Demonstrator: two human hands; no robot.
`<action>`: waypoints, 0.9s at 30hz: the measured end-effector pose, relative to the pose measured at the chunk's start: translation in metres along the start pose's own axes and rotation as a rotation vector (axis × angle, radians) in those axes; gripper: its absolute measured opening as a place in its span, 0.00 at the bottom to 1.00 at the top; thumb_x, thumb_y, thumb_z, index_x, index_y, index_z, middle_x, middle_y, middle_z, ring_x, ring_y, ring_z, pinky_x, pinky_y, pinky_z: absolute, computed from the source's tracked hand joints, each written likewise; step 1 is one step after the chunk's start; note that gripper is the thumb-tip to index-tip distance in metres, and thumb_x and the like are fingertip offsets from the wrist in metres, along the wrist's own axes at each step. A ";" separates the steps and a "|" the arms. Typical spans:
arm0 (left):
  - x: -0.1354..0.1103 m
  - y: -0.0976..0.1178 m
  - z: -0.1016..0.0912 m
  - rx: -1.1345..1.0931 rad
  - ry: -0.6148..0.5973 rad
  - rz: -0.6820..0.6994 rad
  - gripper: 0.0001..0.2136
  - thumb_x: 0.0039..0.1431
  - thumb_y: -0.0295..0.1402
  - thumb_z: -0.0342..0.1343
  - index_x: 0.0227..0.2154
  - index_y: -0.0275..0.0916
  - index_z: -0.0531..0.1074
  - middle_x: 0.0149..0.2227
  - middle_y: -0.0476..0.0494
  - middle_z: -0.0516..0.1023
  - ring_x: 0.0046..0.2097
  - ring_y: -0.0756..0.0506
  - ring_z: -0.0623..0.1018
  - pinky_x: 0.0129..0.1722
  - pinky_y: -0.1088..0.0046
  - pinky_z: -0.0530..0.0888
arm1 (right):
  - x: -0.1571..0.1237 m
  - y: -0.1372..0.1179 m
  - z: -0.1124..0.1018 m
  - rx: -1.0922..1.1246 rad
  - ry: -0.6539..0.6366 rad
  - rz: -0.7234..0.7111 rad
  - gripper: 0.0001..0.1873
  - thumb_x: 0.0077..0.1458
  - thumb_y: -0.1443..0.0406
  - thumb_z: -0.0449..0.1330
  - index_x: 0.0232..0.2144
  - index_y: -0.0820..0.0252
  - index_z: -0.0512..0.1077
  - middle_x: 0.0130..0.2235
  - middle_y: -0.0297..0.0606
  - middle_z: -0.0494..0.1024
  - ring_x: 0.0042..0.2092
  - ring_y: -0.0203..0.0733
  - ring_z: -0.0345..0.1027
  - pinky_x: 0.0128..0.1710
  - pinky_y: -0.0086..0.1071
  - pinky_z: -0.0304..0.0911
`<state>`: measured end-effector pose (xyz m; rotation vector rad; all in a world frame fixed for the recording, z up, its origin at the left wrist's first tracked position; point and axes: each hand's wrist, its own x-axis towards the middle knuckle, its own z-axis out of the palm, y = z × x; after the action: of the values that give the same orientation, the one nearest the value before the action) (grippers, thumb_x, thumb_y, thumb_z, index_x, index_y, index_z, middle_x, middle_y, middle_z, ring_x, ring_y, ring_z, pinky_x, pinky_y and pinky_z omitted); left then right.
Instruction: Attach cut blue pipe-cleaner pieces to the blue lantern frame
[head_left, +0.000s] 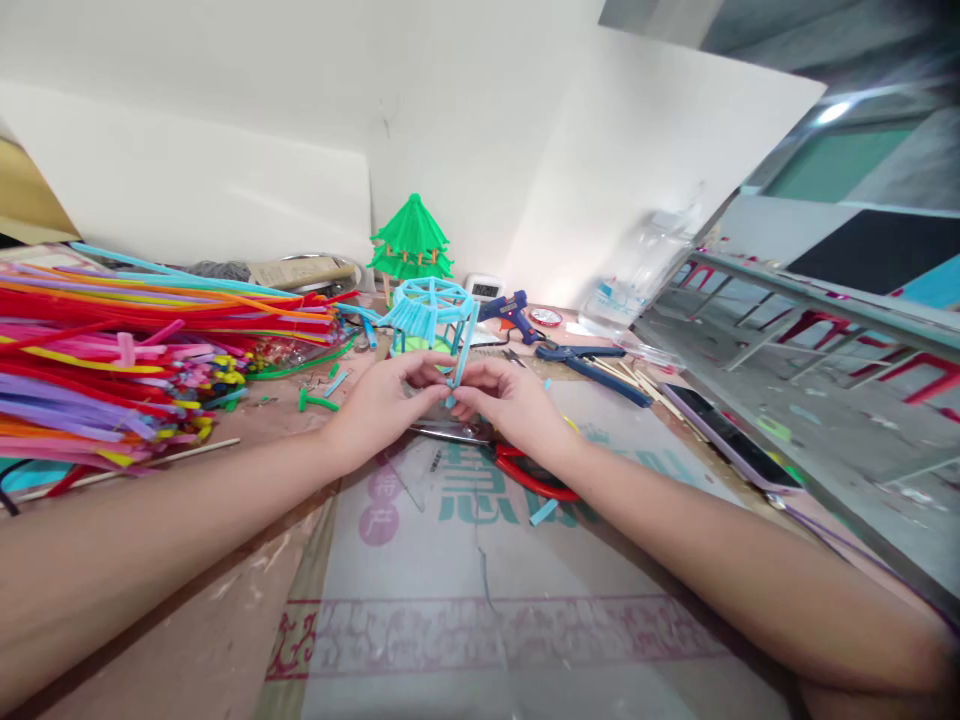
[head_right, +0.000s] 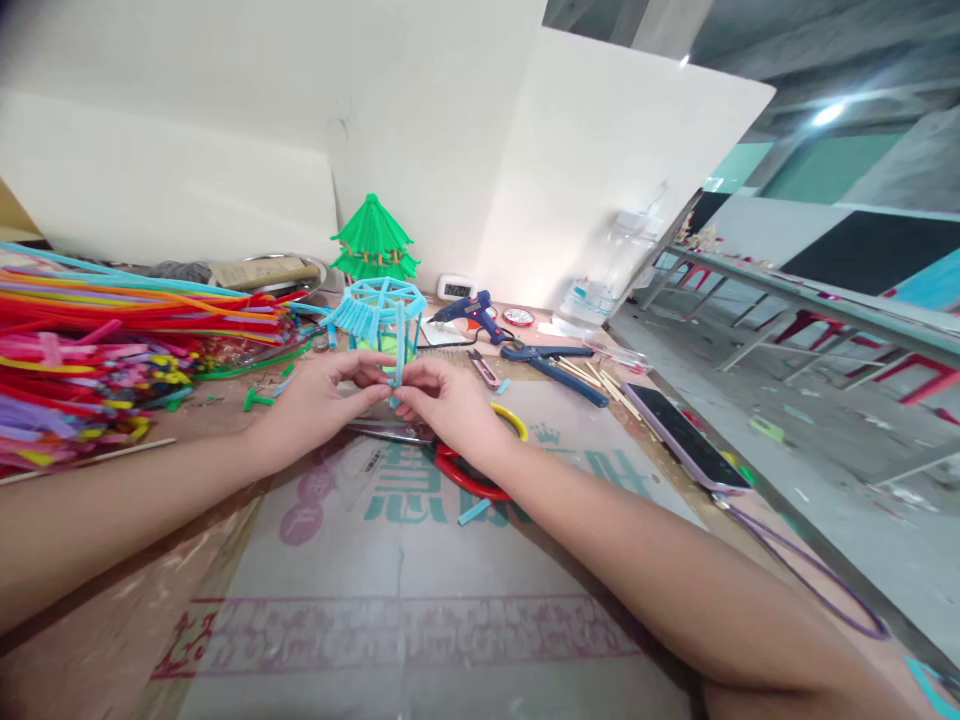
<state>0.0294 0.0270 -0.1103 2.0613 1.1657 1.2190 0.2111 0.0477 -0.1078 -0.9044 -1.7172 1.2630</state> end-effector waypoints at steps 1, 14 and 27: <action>0.000 0.000 0.000 0.014 0.003 0.013 0.14 0.57 0.30 0.57 0.46 0.37 0.74 0.33 0.48 0.80 0.34 0.50 0.77 0.38 0.75 0.73 | 0.000 0.001 0.000 0.003 -0.001 -0.006 0.10 0.46 0.62 0.66 0.32 0.59 0.71 0.27 0.31 0.77 0.28 0.35 0.72 0.31 0.31 0.71; 0.000 -0.001 0.001 0.001 -0.022 -0.032 0.16 0.58 0.37 0.57 0.48 0.36 0.73 0.34 0.47 0.80 0.36 0.48 0.77 0.38 0.72 0.72 | 0.001 -0.004 -0.005 -0.005 -0.042 0.060 0.10 0.48 0.60 0.64 0.29 0.61 0.73 0.24 0.32 0.76 0.27 0.35 0.71 0.32 0.31 0.70; 0.003 -0.003 -0.001 0.148 -0.172 0.096 0.13 0.62 0.38 0.52 0.27 0.37 0.77 0.30 0.48 0.79 0.36 0.48 0.75 0.38 0.74 0.67 | 0.001 -0.003 -0.006 -0.108 0.022 -0.017 0.12 0.48 0.58 0.64 0.29 0.61 0.72 0.24 0.29 0.71 0.25 0.31 0.62 0.26 0.27 0.60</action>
<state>0.0281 0.0312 -0.1110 2.3057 1.1169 0.9997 0.2156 0.0504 -0.1035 -0.9605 -1.7863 1.1544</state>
